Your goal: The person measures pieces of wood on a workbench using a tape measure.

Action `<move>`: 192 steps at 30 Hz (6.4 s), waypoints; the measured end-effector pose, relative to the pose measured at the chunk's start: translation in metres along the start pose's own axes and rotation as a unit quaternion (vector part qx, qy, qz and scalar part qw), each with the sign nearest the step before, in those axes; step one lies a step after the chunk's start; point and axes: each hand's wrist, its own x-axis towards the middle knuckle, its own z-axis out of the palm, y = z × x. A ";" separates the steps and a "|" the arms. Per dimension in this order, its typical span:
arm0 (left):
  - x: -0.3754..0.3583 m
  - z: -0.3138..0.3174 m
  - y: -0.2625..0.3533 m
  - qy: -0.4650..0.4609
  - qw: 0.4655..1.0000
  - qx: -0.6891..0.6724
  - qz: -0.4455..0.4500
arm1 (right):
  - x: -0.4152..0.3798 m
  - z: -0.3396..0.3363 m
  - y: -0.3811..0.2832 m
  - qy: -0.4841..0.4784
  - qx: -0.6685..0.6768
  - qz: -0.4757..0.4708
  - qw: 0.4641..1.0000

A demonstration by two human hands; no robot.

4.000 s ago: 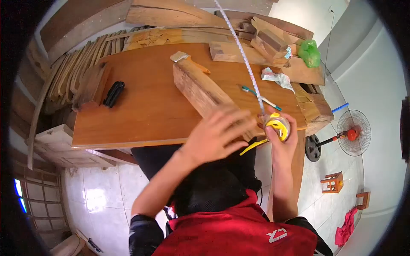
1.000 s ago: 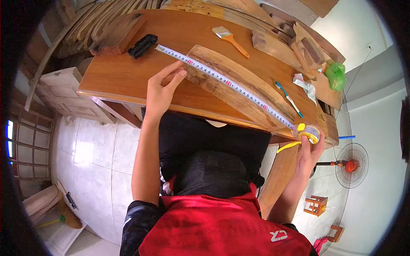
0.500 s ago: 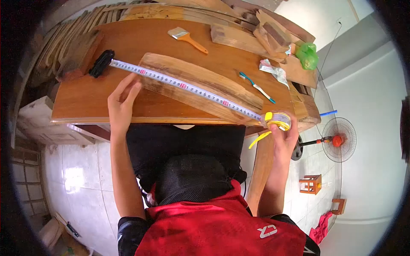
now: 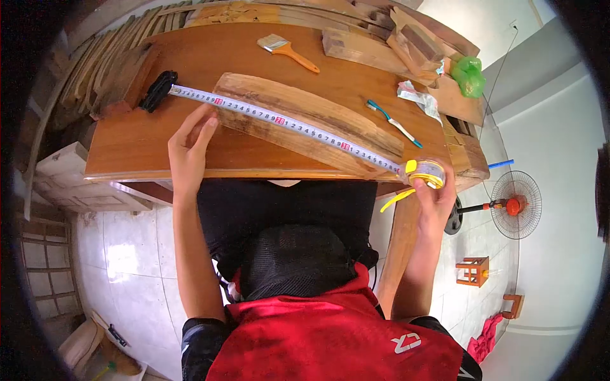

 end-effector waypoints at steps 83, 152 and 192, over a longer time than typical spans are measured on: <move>0.002 -0.001 -0.004 -0.006 1.000 -0.011 0.012 | -0.005 0.000 0.007 -0.023 -0.021 0.000 1.000; 0.001 0.001 -0.003 0.000 1.000 -0.028 0.007 | -0.007 -0.011 0.016 -0.070 -0.024 -0.098 0.992; 0.004 -0.010 0.019 -0.113 0.992 0.039 0.035 | 0.000 -0.014 0.004 0.125 0.186 0.022 0.974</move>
